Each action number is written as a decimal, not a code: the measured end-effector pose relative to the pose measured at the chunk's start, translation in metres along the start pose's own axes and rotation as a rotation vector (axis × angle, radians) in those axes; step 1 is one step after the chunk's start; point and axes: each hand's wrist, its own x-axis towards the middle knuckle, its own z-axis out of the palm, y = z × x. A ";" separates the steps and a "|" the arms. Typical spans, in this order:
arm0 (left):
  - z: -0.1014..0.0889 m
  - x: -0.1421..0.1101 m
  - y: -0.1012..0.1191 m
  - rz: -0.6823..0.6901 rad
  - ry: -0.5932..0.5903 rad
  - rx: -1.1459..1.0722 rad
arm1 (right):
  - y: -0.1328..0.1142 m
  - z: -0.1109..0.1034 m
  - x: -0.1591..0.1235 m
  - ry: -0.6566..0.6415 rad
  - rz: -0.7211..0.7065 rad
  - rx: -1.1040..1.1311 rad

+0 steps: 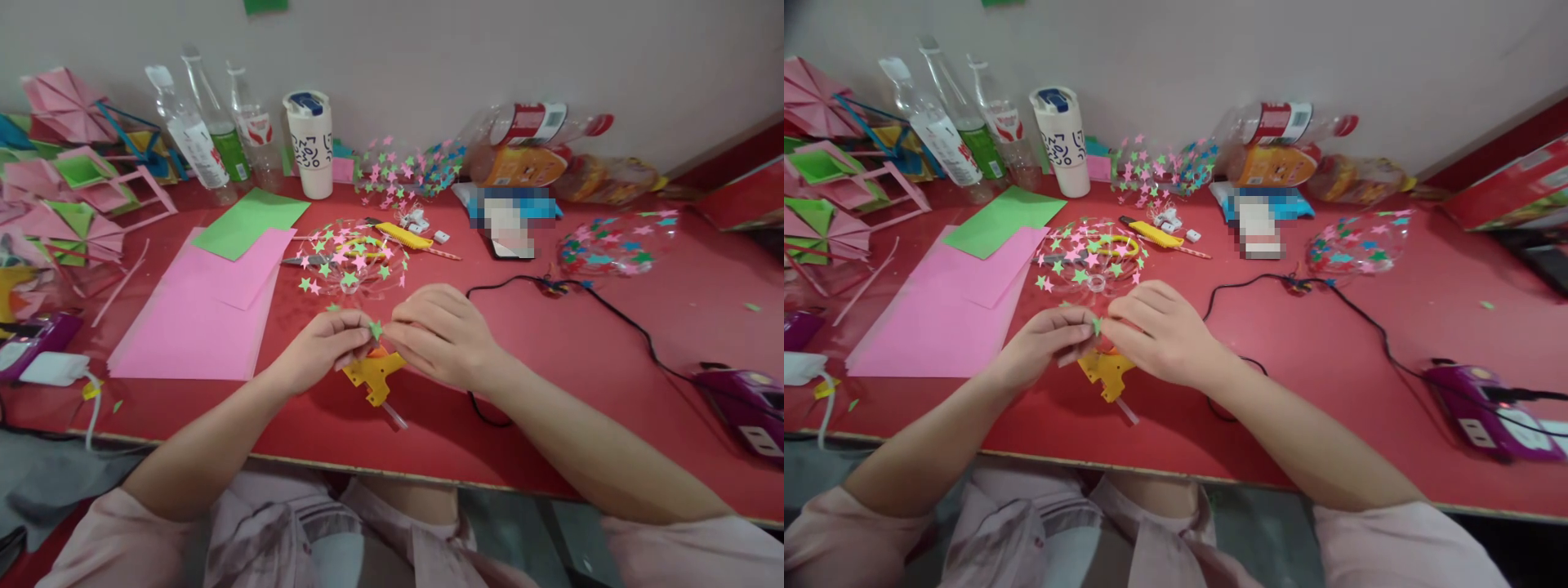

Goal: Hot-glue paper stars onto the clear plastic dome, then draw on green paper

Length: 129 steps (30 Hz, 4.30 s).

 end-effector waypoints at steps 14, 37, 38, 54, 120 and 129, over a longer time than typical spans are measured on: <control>0.004 0.022 -0.022 0.653 0.605 1.248 | 0.035 0.007 -0.007 -0.064 0.071 0.023; 0.009 0.027 -0.026 0.668 0.540 1.133 | 0.032 0.017 -0.011 -0.026 0.088 0.011; 0.009 0.027 -0.026 0.674 0.543 1.127 | 0.032 0.018 -0.011 -0.025 0.093 0.009; 0.010 0.027 -0.024 0.616 0.534 1.065 | 0.028 0.026 -0.009 0.027 0.162 -0.007; 0.013 0.028 -0.025 0.566 0.575 1.080 | 0.018 0.029 -0.008 -0.009 0.309 0.050; 0.010 0.029 -0.027 0.588 0.579 1.076 | 0.017 0.028 -0.007 -0.006 0.299 0.041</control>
